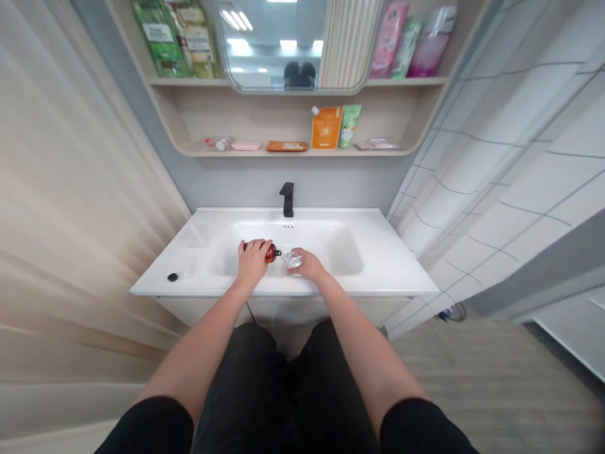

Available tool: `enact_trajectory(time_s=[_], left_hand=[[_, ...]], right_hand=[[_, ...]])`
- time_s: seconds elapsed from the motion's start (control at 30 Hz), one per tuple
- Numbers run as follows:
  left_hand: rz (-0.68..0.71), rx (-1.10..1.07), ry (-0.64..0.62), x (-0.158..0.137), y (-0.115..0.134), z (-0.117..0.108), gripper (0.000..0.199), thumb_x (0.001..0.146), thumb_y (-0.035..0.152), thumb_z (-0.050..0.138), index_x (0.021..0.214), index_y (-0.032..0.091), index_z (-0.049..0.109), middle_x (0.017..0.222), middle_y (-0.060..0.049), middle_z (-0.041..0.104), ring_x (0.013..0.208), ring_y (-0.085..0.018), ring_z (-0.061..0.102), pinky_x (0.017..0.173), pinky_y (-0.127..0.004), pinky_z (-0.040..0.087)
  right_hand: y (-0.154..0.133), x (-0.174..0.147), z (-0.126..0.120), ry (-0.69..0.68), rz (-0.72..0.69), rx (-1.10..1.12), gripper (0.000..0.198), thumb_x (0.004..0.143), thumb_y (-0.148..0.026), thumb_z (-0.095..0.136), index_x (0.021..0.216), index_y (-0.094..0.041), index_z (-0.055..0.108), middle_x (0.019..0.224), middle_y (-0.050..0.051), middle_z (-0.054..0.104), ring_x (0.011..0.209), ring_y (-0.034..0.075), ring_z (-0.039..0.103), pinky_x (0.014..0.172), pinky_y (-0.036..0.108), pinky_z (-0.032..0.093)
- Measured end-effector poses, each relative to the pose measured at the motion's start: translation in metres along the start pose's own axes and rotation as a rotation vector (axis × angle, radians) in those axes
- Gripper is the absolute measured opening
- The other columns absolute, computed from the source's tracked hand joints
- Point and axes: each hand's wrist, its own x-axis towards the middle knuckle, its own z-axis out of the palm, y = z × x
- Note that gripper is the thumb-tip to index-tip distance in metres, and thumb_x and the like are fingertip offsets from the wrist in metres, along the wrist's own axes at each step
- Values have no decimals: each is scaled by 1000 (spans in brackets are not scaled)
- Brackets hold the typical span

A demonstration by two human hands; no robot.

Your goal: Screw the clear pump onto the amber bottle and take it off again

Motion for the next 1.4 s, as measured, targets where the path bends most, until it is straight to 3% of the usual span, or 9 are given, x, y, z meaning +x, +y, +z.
enact_trajectory(time_s=[1.4], left_hand=[[44, 22, 37, 0, 1, 0, 57, 96, 12, 57, 150, 30, 65, 144, -15, 72, 139, -37, 59, 130, -67, 24]], right_hand=[[4, 2, 2, -5, -30, -14, 75, 65, -31, 101, 133, -28, 71, 124, 4, 80, 116, 29, 76, 108, 43, 56]])
